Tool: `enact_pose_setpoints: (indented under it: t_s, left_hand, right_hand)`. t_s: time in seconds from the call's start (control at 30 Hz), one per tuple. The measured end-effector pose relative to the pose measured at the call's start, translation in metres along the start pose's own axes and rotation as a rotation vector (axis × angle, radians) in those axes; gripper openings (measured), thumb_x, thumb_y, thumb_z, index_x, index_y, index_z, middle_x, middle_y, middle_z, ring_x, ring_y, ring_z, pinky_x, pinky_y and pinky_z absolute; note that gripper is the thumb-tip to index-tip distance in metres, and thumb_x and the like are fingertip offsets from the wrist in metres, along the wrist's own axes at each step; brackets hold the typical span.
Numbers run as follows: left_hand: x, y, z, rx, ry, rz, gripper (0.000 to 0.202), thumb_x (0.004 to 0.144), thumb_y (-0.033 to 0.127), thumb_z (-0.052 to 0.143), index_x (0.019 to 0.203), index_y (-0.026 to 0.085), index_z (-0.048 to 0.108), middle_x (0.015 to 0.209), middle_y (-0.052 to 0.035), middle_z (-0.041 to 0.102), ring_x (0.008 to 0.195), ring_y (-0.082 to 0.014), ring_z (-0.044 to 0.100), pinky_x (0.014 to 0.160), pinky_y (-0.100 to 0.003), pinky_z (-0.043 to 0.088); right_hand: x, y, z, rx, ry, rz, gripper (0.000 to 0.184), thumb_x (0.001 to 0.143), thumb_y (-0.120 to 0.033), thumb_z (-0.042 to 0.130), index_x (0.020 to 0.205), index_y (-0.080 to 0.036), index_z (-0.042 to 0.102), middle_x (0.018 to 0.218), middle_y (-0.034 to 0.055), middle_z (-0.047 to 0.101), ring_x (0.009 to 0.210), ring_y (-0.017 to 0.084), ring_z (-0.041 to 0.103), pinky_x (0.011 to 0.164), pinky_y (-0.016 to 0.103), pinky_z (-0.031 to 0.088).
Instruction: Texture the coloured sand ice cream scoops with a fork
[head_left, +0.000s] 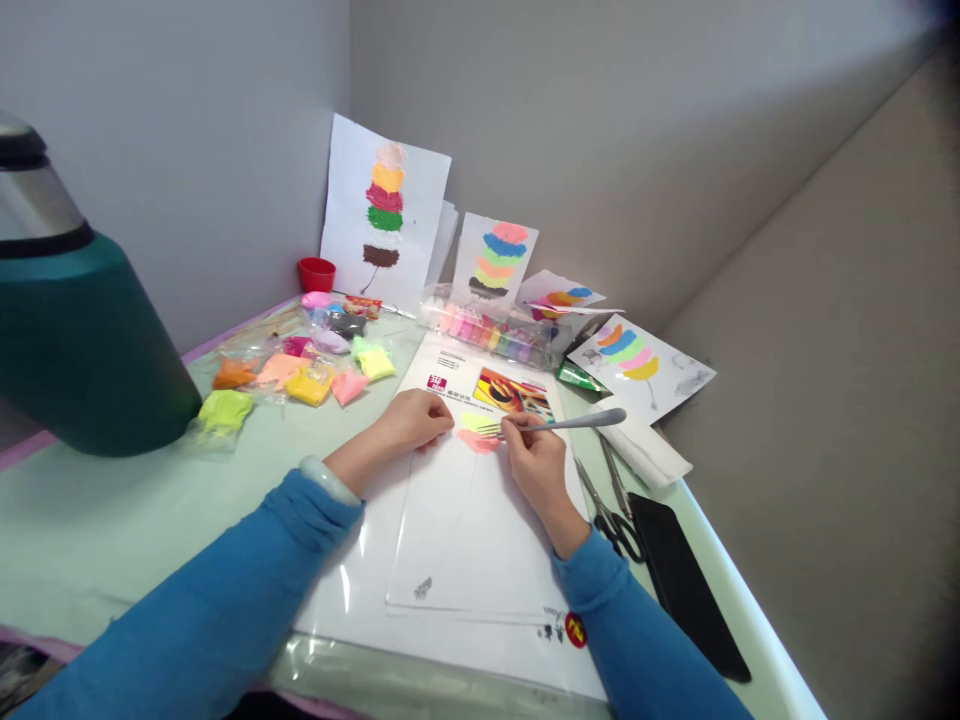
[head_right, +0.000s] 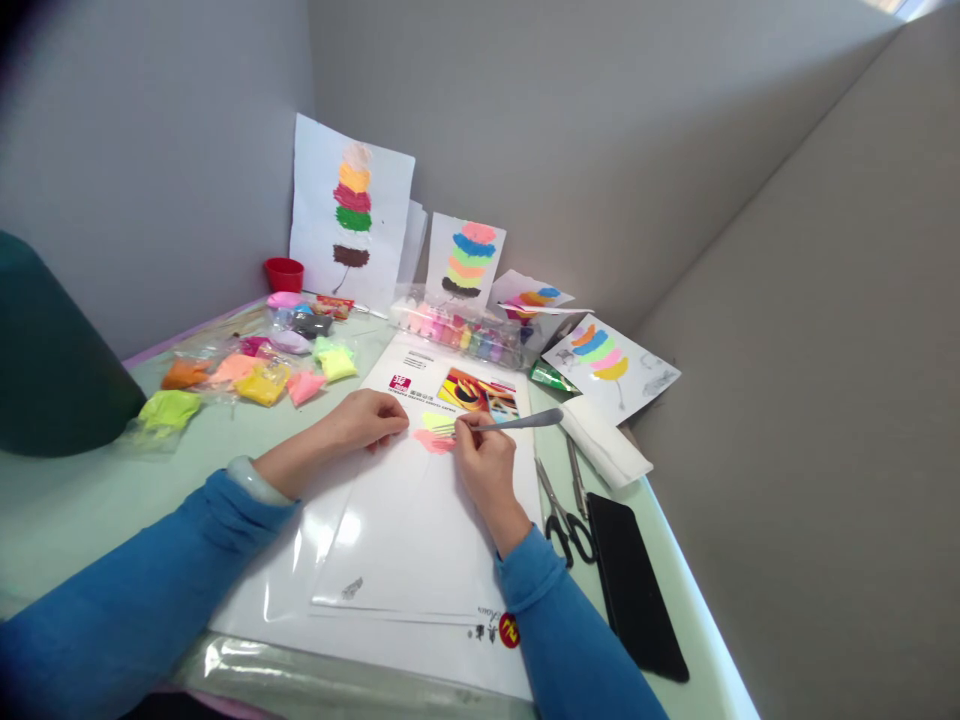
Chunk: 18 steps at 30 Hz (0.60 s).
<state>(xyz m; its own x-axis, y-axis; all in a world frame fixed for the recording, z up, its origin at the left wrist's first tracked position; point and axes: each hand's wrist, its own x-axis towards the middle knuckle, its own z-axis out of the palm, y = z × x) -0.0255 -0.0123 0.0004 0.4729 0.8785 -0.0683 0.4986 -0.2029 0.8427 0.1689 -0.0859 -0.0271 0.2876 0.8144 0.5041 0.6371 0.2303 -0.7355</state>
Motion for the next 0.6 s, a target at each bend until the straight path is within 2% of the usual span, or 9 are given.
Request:
enact_pose_setpoints:
  t_s: [0.1,0.23,0.37,0.6]
  left_hand:
    - [0.0010,-0.0020,-0.0020,0.036,-0.021,0.040,0.013,0.067,0.025,0.055,0.067,0.016,0.064,0.051,-0.0005,0.059,0.046,-0.0128,0.051,0.050,-0.026,0.037]
    - [0.0009,-0.0031,-0.0040,0.062,-0.049,0.087,0.015,0.068,0.025,0.053,0.066,0.016,0.064,0.053,-0.0002,0.058,0.048,-0.0124,0.051,0.049,-0.025,0.035]
    - [0.0006,-0.0023,-0.0028,0.058,-0.048,0.055,0.014,0.069,0.027,0.053,0.069,0.017,0.063,0.053,0.0002,0.058,0.045,-0.0121,0.050,0.048,-0.025,0.036]
    - [0.0039,-0.0061,0.0003,0.065,-0.023,0.037,0.016,0.070,0.029,0.055,0.072,0.016,0.065,0.055,-0.0004,0.060,0.046,-0.0129,0.052,0.048,-0.025,0.038]
  right_hand:
    - [0.0026,-0.0034,0.0052,-0.036,-0.009,-0.053,0.018,0.083,-0.029,0.053,0.075,-0.019,0.065,0.069,0.0005,0.067,0.062,0.016,0.060,0.062,0.025,0.045]
    - [0.0036,-0.0064,0.0081,-0.118,-0.028,-0.091,0.018,0.084,-0.028,0.051,0.074,-0.020,0.064,0.062,-0.0014,0.064,0.058,0.015,0.059,0.062,0.026,0.044]
    - [0.0021,-0.0058,0.0074,-0.116,-0.021,-0.074,0.017,0.083,-0.028,0.052,0.074,-0.020,0.064,0.062,-0.0014,0.064,0.053,0.014,0.057,0.059,0.025,0.043]
    - [0.0017,-0.0042,0.0092,-0.156,-0.042,-0.084,0.020,0.085,-0.030,0.050,0.075,-0.021,0.065,0.065,-0.0003,0.066,0.058,0.016,0.059,0.064,0.026,0.044]
